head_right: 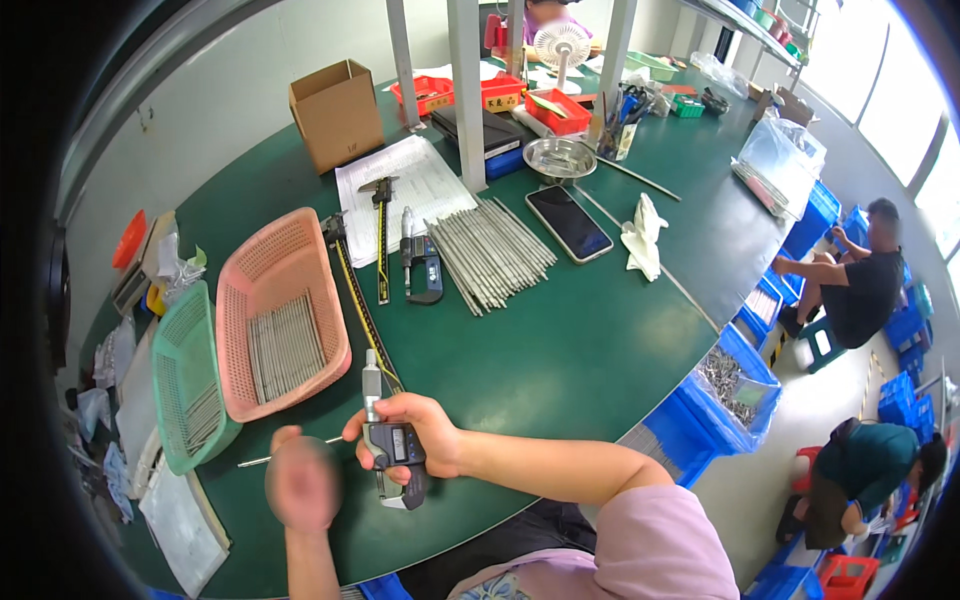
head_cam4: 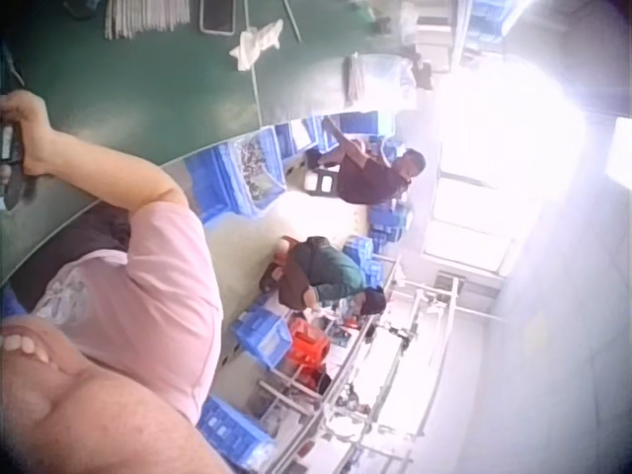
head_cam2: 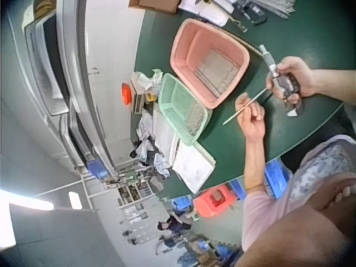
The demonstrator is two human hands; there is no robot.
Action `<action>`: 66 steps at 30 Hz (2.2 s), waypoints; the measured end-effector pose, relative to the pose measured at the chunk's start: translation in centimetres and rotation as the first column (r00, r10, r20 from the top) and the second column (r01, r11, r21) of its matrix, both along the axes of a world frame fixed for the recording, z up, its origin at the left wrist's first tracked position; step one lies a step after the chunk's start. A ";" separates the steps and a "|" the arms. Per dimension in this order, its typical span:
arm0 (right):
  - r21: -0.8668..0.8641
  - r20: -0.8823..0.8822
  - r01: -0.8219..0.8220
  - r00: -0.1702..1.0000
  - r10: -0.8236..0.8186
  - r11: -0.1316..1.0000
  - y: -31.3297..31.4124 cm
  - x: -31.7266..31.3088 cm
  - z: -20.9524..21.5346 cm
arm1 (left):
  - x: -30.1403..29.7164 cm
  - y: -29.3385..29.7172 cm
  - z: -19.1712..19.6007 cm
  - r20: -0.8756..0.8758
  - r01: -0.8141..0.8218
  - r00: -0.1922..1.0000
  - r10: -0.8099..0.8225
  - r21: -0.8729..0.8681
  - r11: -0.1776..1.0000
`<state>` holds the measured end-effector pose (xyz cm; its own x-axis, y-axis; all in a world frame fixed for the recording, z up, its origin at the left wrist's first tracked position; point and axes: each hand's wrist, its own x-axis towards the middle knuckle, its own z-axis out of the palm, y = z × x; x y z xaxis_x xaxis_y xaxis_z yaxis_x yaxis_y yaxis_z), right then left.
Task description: The person repeatedly picks up thin metal rods from a pink basket and measures their diameter using a digital caliper. After each measurement, the person places the rod into a blue bin. The process is repeated for multiple rods throughout the clip.
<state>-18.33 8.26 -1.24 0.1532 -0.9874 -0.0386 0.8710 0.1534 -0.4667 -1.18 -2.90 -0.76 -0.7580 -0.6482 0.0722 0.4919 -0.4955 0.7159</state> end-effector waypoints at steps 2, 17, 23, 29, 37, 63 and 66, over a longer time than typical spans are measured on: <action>0.024 0.023 -0.017 1.000 0.016 1.000 -0.2 0.7 -0.5 | -0.6 1.2 -0.9 0.232 0.107 0.970 -0.080 -0.109 0.988; 0.015 -0.170 0.120 0.979 -0.116 0.993 -0.3 -0.9 1.0 | -0.9 1.0 -0.5 0.332 -0.053 0.938 0.099 -0.146 0.988; -0.085 -0.395 0.327 0.856 -0.333 0.941 -0.7 -2.1 1.2 | -1.0 1.6 0.0 0.389 0.066 0.921 0.007 -0.173 0.983; 0.195 -0.255 0.306 0.933 -0.253 0.932 -0.9 -1.7 1.8 | -1.1 1.4 -0.4 0.414 0.184 0.903 -0.117 -0.126 0.975; 0.072 0.034 0.118 0.992 -0.120 0.990 -1.1 -2.4 0.4 | -1.6 1.6 -1.1 0.388 0.301 0.895 -0.222 -0.156 0.941; 0.137 0.030 0.080 0.996 -0.084 0.987 -0.8 -1.8 0.3 | -1.4 1.6 -1.3 0.310 0.344 0.904 -0.295 -0.117 0.932; 0.153 -0.003 0.077 0.997 -0.077 0.985 -1.0 -2.0 1.1 | -1.4 1.7 -1.5 0.309 0.325 0.912 -0.270 -0.144 0.935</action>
